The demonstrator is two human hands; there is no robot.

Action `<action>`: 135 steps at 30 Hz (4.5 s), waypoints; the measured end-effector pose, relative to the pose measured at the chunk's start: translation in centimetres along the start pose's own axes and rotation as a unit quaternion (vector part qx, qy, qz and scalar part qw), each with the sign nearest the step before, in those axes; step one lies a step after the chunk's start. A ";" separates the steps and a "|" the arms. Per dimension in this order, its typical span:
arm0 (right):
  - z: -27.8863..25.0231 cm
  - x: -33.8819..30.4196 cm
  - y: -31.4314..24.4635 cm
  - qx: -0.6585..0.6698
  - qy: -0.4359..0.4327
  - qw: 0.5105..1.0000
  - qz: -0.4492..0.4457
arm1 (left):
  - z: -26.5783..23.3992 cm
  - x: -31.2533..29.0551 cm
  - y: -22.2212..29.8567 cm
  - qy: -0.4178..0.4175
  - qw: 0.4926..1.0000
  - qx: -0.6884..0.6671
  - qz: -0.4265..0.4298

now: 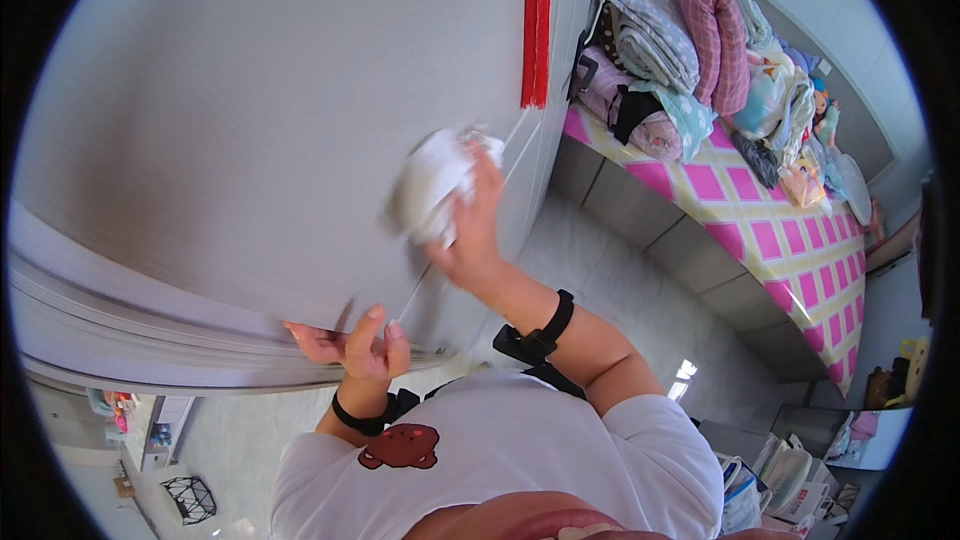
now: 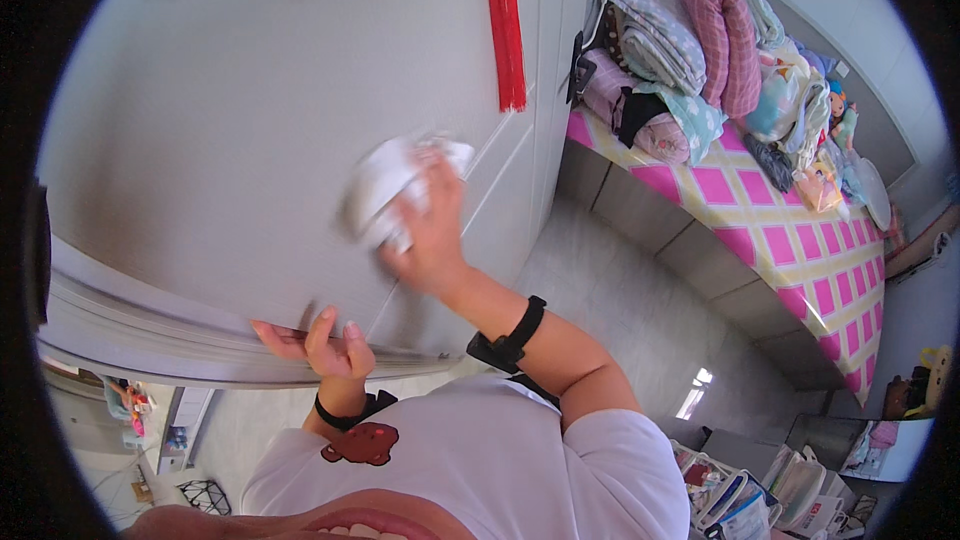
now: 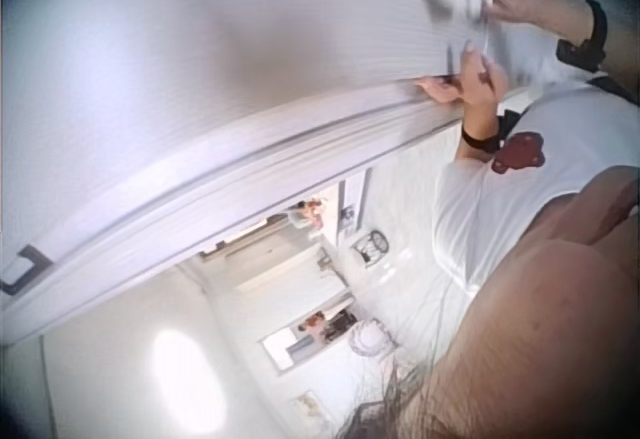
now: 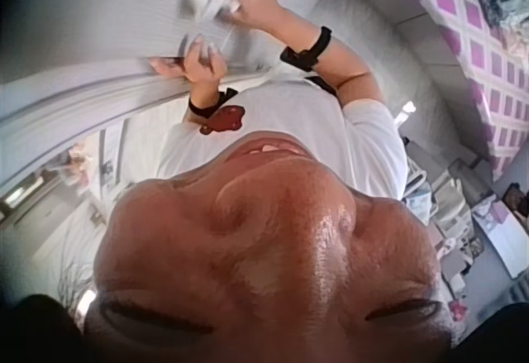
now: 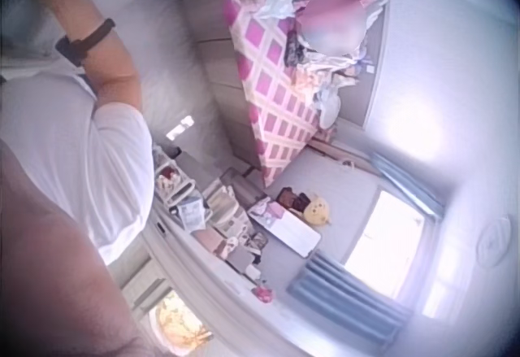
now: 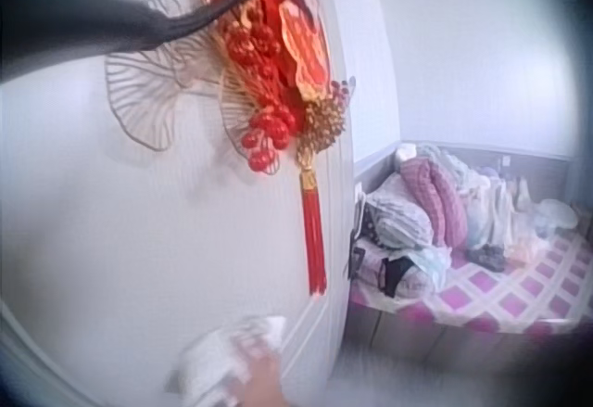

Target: The person wipes the surface and edges of a door using a white cloth, moving around a decorative red and gold hanging ornament.

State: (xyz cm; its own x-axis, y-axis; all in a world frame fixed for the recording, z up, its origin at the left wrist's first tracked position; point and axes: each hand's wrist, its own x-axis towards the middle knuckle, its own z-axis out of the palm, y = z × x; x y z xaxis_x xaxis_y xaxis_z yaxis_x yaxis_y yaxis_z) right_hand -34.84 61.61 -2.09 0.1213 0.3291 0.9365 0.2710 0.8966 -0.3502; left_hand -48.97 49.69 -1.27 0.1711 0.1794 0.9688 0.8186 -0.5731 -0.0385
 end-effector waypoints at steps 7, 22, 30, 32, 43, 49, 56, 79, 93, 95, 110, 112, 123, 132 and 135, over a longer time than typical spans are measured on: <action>-0.9 7.4 -0.3 -0.018 -0.109 0.982 -0.156 | 0.2 -0.3 0.9 0.008 0.997 0.059 -0.048; -2.5 4.4 1.0 0.106 -0.188 0.966 -0.141 | 1.8 -0.2 1.0 0.080 0.953 0.284 -0.066; -4.6 4.7 11.9 0.038 -0.156 0.987 -0.003 | 2.3 0.2 1.7 0.074 0.939 0.323 -0.089; -5.0 4.6 11.4 0.039 -0.164 0.986 0.010 | 2.5 0.9 2.2 0.063 0.933 0.344 -0.085; -3.8 3.1 6.5 0.112 -0.242 0.947 -0.179 | 2.9 1.7 2.5 0.047 0.934 0.346 -0.078; -2.5 13.6 4.9 0.092 -0.138 0.973 -0.162 | 3.1 1.0 2.3 0.065 0.929 0.353 -0.095; -2.7 3.5 3.9 0.167 -0.261 0.919 -0.245 | 3.1 1.3 2.4 0.077 0.930 0.350 -0.088; -2.6 1.5 8.5 0.146 -0.221 0.932 -0.249 | 3.0 1.4 2.5 0.115 0.920 0.361 -0.101; -1.6 5.8 5.7 0.138 -0.147 0.942 -0.268 | 3.0 0.7 2.3 0.108 0.923 0.353 -0.108; -2.2 2.6 7.2 0.133 -0.169 0.938 -0.272 | 2.9 0.9 2.2 0.102 0.923 0.357 -0.100; -1.0 7.0 4.4 0.140 -0.139 0.938 -0.285 | 3.0 0.6 2.5 0.105 0.924 0.347 -0.124; -1.4 3.9 5.9 0.153 -0.145 0.928 -0.307 | 3.4 1.1 2.5 0.095 0.927 0.344 -0.117; -1.0 13.6 5.8 0.094 -0.039 0.986 -0.132 | 2.9 0.0 2.6 0.108 0.924 0.351 -0.107; -2.1 -0.3 8.5 0.138 -0.209 0.916 -0.313 | 2.8 0.4 2.5 0.091 0.916 0.372 -0.120; -2.7 3.4 10.8 0.106 -0.169 0.941 -0.274 | 2.8 0.6 2.9 0.086 0.915 0.373 -0.127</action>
State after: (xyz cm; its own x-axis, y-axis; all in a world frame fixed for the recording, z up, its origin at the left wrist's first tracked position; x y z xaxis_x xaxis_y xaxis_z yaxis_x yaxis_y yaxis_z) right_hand -28.88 71.61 -2.74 -0.3015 -0.1559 0.9406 0.0031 0.9864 0.1645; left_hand -44.95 50.41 -1.46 -0.1126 0.0648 0.9915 0.9775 0.1864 0.0989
